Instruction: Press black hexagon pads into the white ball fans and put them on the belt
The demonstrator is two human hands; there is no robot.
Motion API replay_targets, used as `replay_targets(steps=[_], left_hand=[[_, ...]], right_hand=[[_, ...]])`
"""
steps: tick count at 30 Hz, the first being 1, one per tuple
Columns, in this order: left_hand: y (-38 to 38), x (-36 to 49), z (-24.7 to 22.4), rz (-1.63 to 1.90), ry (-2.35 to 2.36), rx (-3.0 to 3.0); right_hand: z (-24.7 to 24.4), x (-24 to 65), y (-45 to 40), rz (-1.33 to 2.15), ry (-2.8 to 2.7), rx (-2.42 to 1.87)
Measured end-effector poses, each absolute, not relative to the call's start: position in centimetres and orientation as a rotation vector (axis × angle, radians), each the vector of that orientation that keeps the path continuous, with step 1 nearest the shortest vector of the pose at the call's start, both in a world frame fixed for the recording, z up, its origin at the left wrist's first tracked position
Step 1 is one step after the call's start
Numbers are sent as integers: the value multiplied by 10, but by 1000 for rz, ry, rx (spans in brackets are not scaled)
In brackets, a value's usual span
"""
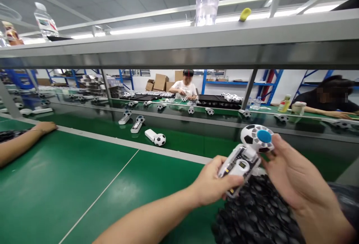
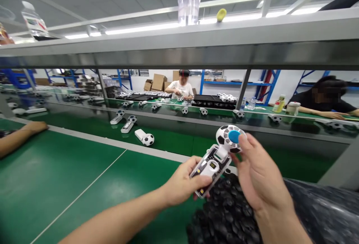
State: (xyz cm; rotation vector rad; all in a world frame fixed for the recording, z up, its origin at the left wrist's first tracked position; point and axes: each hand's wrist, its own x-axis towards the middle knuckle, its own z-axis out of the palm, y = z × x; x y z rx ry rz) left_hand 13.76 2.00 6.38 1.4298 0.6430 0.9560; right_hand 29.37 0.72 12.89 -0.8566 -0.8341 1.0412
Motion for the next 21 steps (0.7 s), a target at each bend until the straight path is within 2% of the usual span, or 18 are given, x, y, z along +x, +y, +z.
replay_targets(steps=[3, 10, 17, 21], left_hand=[[74, 136, 55, 980, 783, 1365], [192, 133, 27, 942, 1162, 1428], [214, 62, 33, 1126, 1487, 1797], [212, -18, 44, 947, 1673, 2067]], right_hand=[[132, 306, 7, 891, -831, -843], [139, 296, -4, 851, -1056, -879], [135, 290, -13, 838, -1106, -870], [135, 284, -18, 844, -1109, -823]])
